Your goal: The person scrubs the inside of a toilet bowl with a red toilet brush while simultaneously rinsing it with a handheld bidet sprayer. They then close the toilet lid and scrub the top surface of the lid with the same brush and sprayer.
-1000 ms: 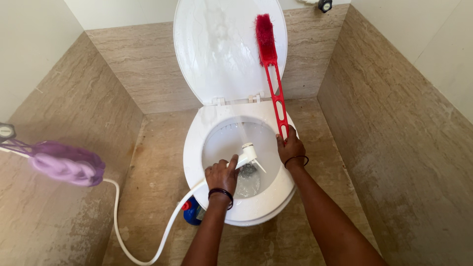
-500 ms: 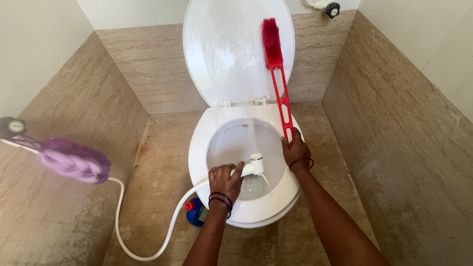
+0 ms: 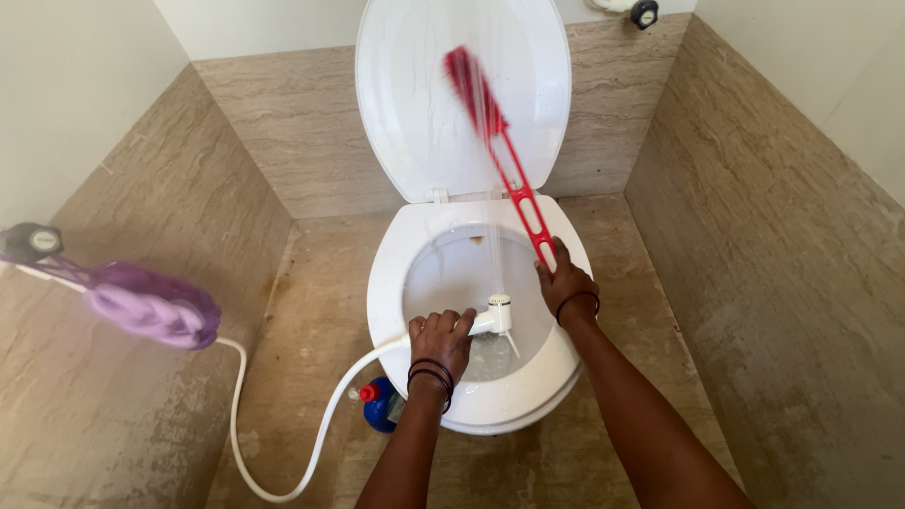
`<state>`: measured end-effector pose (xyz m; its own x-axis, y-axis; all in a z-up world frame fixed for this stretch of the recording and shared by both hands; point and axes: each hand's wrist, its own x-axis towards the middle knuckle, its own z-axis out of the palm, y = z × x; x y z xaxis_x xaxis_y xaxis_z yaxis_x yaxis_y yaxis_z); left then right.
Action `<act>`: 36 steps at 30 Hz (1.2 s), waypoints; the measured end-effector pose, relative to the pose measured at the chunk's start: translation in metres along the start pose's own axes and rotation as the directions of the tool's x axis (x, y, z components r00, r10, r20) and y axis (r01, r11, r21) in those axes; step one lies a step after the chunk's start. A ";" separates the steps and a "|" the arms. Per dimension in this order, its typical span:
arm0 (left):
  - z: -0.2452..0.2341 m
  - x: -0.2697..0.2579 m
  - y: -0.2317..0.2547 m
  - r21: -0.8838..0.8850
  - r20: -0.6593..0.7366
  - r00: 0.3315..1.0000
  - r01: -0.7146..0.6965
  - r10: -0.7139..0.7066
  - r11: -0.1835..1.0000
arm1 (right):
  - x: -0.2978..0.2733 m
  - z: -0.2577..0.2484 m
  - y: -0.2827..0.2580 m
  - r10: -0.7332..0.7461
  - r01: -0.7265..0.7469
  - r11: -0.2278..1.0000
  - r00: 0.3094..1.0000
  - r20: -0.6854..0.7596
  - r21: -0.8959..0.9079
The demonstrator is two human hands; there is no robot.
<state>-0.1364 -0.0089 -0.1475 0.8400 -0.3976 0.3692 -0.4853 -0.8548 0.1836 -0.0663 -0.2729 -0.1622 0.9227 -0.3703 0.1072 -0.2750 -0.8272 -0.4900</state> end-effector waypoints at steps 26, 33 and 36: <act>-0.003 0.000 0.001 0.028 -0.122 0.990 -0.065 0.068 0.998 | -0.003 -0.014 -0.017 0.011 -0.011 1.000 0.999 0.038 -0.011; 0.003 -0.002 0.000 0.030 -0.125 0.992 -0.015 0.018 0.999 | 0.004 -0.004 -0.010 0.110 -0.106 0.992 0.991 -0.077 0.062; 0.005 -0.001 -0.001 0.012 -0.185 0.983 0.004 -0.002 1.000 | 0.006 -0.004 -0.011 0.138 -0.126 0.986 0.985 -0.100 0.113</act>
<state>-0.1355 -0.0093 -0.1528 0.7816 -0.3274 0.5310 -0.4789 -0.8604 0.1743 -0.0585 -0.2680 -0.1529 0.8442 -0.5212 0.1250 -0.3571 -0.7210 -0.5938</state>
